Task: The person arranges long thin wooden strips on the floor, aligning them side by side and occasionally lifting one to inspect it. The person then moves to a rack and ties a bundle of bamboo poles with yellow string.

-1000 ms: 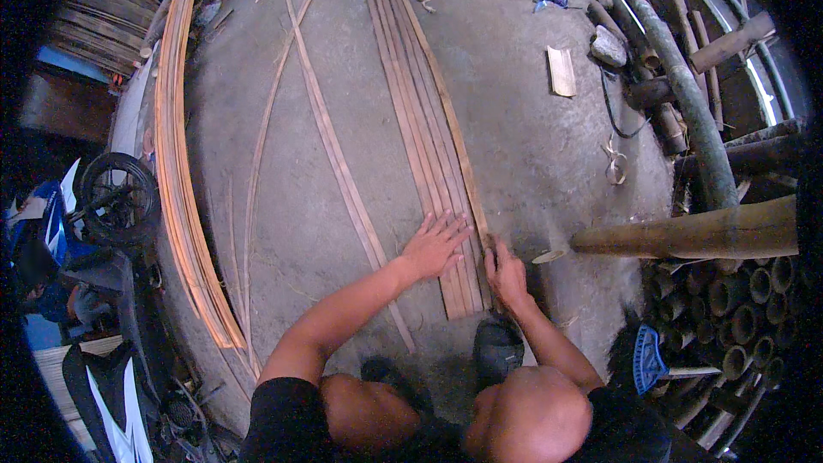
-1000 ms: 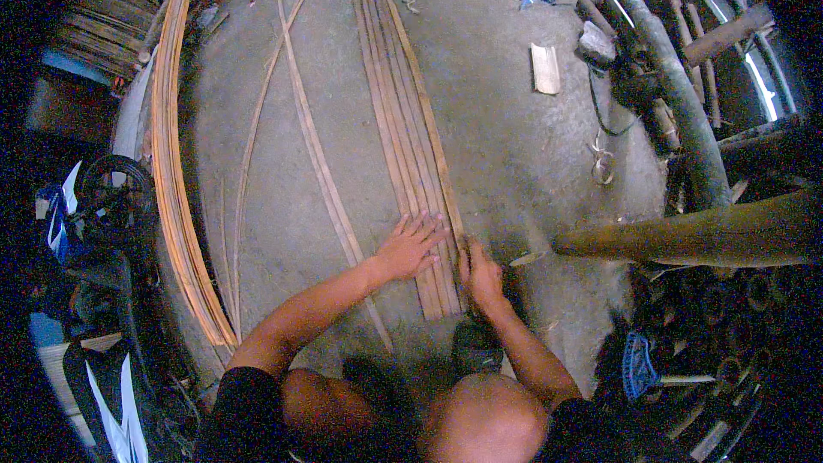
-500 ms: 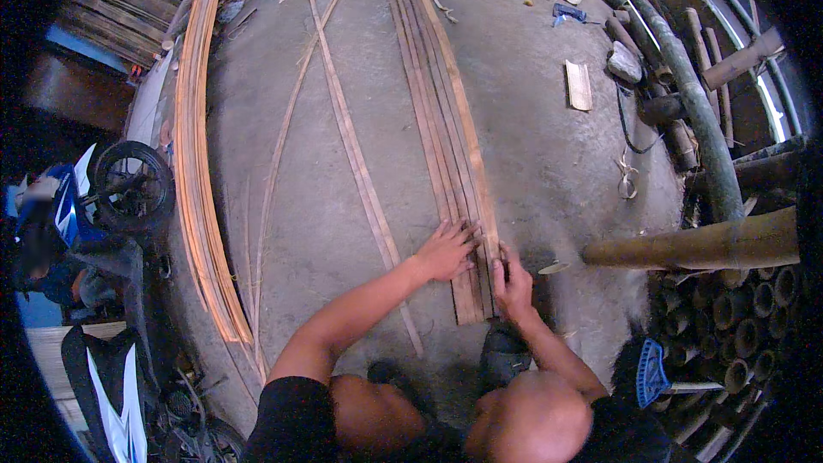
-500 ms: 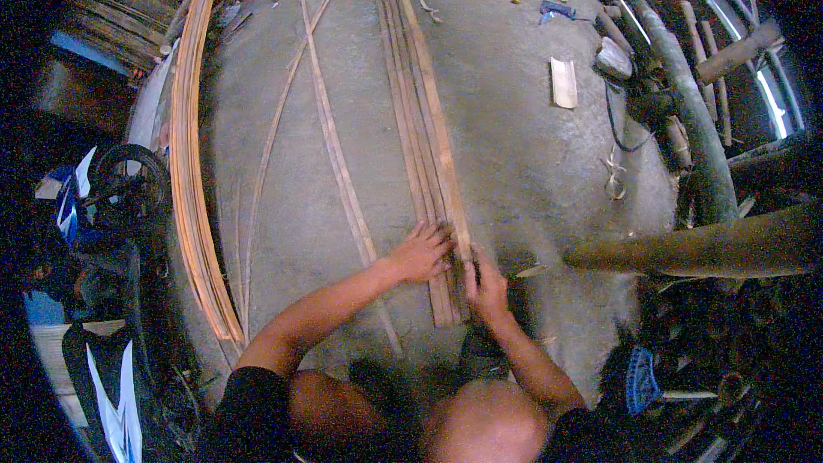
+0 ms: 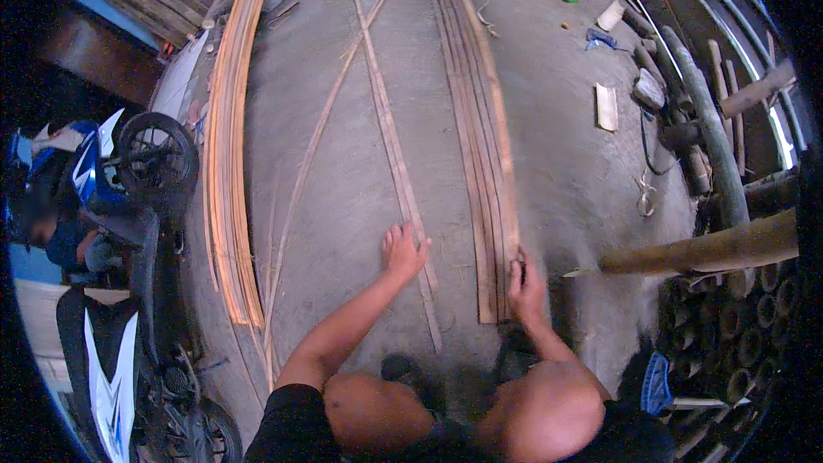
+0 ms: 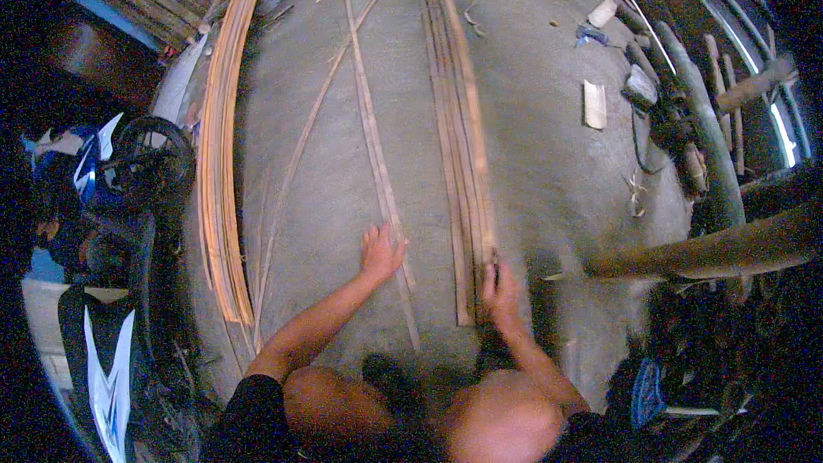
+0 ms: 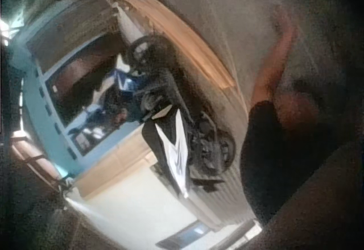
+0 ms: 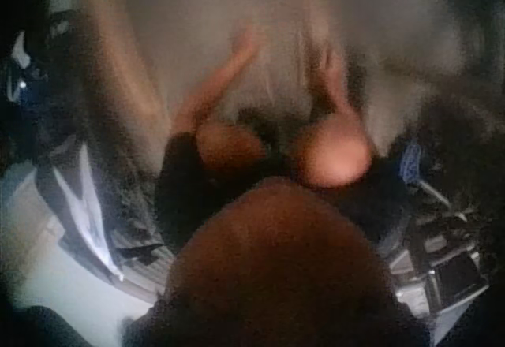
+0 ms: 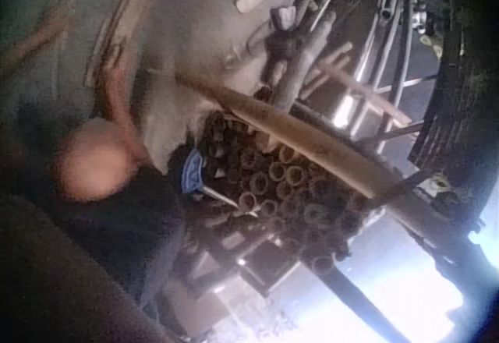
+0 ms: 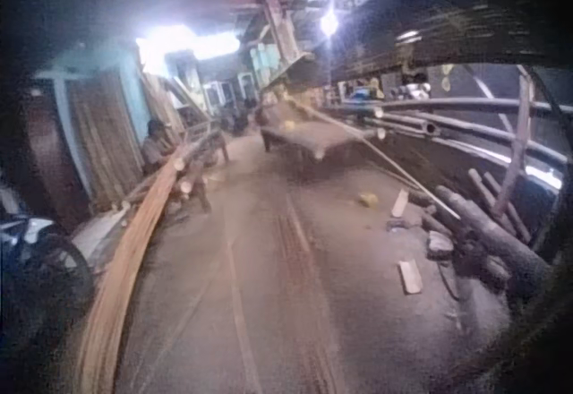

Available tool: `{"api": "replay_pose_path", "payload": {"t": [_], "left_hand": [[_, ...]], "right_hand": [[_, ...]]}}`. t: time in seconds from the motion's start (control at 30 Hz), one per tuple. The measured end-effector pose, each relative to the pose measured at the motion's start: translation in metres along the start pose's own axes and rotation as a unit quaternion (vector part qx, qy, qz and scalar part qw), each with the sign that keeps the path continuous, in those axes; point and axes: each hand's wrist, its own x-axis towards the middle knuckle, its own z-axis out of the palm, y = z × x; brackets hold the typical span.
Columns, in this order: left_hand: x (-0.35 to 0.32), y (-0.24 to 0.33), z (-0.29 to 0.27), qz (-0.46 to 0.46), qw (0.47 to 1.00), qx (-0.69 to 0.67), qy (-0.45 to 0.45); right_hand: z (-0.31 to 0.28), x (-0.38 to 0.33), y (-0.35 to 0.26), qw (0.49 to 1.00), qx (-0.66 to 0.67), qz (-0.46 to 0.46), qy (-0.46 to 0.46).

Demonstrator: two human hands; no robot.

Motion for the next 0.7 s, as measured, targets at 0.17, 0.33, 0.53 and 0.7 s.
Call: {"api": "replay_pose_path", "payload": {"t": [0.17,0.33,0.53,0.7], "left_hand": [[-0.010,0.004,0.013,-0.002,0.999,-0.038,-0.026],[-0.007,0.013,0.017,-0.038,0.996,-0.071,-0.041],[-0.005,0.009,0.014,-0.063,0.993,-0.079,-0.057],[-0.001,0.010,0.015,-0.046,0.931,-0.360,-0.029]], "right_hand": [[-0.030,0.013,0.060,0.991,-0.130,0.018,-0.040],[-0.030,0.009,0.071,0.986,-0.161,0.032,-0.043],[-0.021,0.001,0.028,0.974,-0.210,-0.059,-0.063],[0.027,-0.032,-0.023,0.973,0.022,-0.145,-0.180]]}}
